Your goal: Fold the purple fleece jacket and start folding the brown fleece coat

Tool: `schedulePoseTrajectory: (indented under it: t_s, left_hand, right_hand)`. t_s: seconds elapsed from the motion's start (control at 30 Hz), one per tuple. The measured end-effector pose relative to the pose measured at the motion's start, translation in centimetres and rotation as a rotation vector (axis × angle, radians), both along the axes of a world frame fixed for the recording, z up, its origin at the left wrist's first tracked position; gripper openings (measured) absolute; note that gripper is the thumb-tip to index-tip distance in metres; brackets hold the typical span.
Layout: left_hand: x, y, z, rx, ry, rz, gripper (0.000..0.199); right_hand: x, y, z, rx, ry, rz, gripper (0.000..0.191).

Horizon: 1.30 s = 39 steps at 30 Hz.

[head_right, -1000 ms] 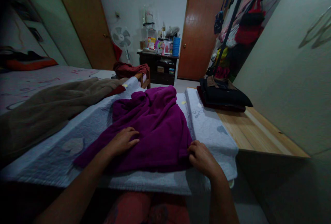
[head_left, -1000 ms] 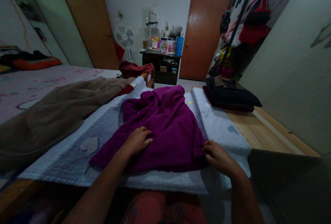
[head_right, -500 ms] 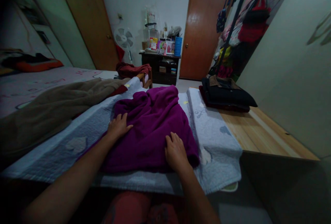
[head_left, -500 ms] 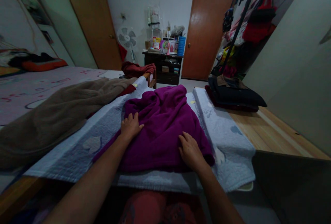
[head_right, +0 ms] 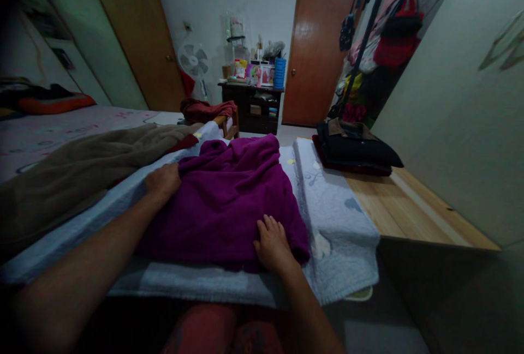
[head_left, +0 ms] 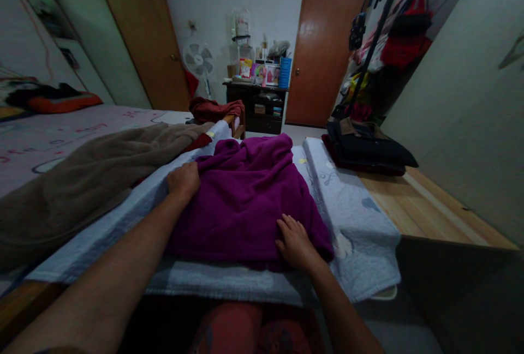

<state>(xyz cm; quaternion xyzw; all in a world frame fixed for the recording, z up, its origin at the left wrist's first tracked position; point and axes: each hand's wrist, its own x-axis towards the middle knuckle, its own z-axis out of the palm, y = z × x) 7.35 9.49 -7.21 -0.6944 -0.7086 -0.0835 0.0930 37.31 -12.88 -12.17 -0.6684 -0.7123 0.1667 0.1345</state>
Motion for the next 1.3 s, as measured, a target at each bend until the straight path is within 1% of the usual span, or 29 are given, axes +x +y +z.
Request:
schedulePoseTrajectory:
  t_s: [0.1,0.17,0.2,0.27,0.3,0.33,0.4,0.43,0.47,0.5,0.57,0.6,0.7,0.77,0.83,0.9,1.0,1.07,1.2,1.23,1.3]
  left_hand:
    - [0.9,-0.5,0.1,0.097,0.042,-0.014,0.042]
    - [2.5,-1.5,-0.1,0.143,0.036,-0.055,0.043]
    - [3.5,-2.3,-0.3,0.147,0.018,-0.105,0.042]
    - [5.9,-4.5,-0.6,0.084,-0.052,-0.289,0.040]
    - [7.0,-5.8,-0.9,0.007,-0.112,-0.423,0.038]
    - [8.1,-7.3,-1.1,-0.076,-0.195,-0.584,0.034]
    - [9.5,-10.5,-1.9,-0.272,-0.350,-0.919,0.028]
    - [9.9,-12.0,-2.3,-0.354,-0.397,-1.035,0.029]
    - [10.1,-13.3,-2.7,-0.426,-0.415,-1.114,0.036]
    - [10.0,-14.3,-3.0,-0.472,-0.413,-1.143,0.046]
    - [9.4,-15.4,-3.6,-0.514,-0.399,-1.138,0.059]
    - [8.9,-15.5,-3.7,-0.521,-0.396,-1.125,0.062]
    - [7.9,-14.7,-4.1,-0.525,-0.427,-1.105,0.063]
    - [7.6,-13.9,-4.4,-0.507,-0.456,-1.077,0.060]
    - [7.4,-13.2,-4.9,-0.457,-0.475,-1.007,0.050]
    - [7.4,-12.7,-5.3,-0.393,-0.483,-0.918,0.040]
    - [6.8,-12.1,-5.4,-0.303,-0.495,-0.823,0.035]
    - [6.0,-11.9,-5.0,-0.241,-0.494,-0.785,0.034]
    - [3.7,-12.1,-3.9,-0.156,-0.437,-0.758,0.032]
    - [3.1,-12.3,-3.7,-0.149,-0.418,-0.758,0.031]
    - [2.1,-12.9,-3.3,-0.159,-0.393,-0.764,0.030]
  right_hand:
    - [0.8,-0.6,0.8,0.021,0.092,0.045,0.048]
    - [1.8,-0.9,1.3,0.097,0.131,0.014,0.039]
    - [2.5,-1.0,1.4,0.161,0.133,-0.021,0.037]
    - [3.9,-1.0,1.7,0.301,0.099,-0.099,0.035]
    - [4.7,-1.0,1.7,0.349,0.066,-0.136,0.034]
    - [5.4,-1.0,1.8,0.369,0.027,-0.171,0.033]
    - [6.6,-1.2,1.8,0.342,-0.044,-0.240,0.032]
    - [7.2,-1.3,1.9,0.319,-0.068,-0.273,0.031]
    - [7.6,-1.6,1.9,0.301,-0.082,-0.301,0.032]
    - [8.0,-1.8,1.9,0.287,-0.087,-0.318,0.034]
    - [8.6,-2.5,2.0,0.259,-0.081,-0.324,0.043]
    - [8.8,-2.9,2.0,0.238,-0.072,-0.312,0.049]
    - [9.6,-3.9,2.2,0.149,-0.005,-0.246,0.065]
    - [10.1,-4.4,2.2,0.091,0.069,-0.190,0.074]
    - [10.5,-4.6,2.1,0.051,0.139,-0.152,0.079]
    - [10.8,-4.5,1.9,0.032,0.189,-0.173,0.081]
    - [11.1,-4.4,1.8,0.037,0.246,-0.259,0.078]
    - [11.3,-4.6,1.8,0.118,0.271,-0.269,0.071]
    - [11.5,-5.5,1.8,0.358,0.268,-0.252,0.053]
    - [11.6,-5.8,1.6,0.388,0.254,-0.261,0.047]
    - [11.6,-6.2,1.2,0.392,0.202,-0.277,0.036]
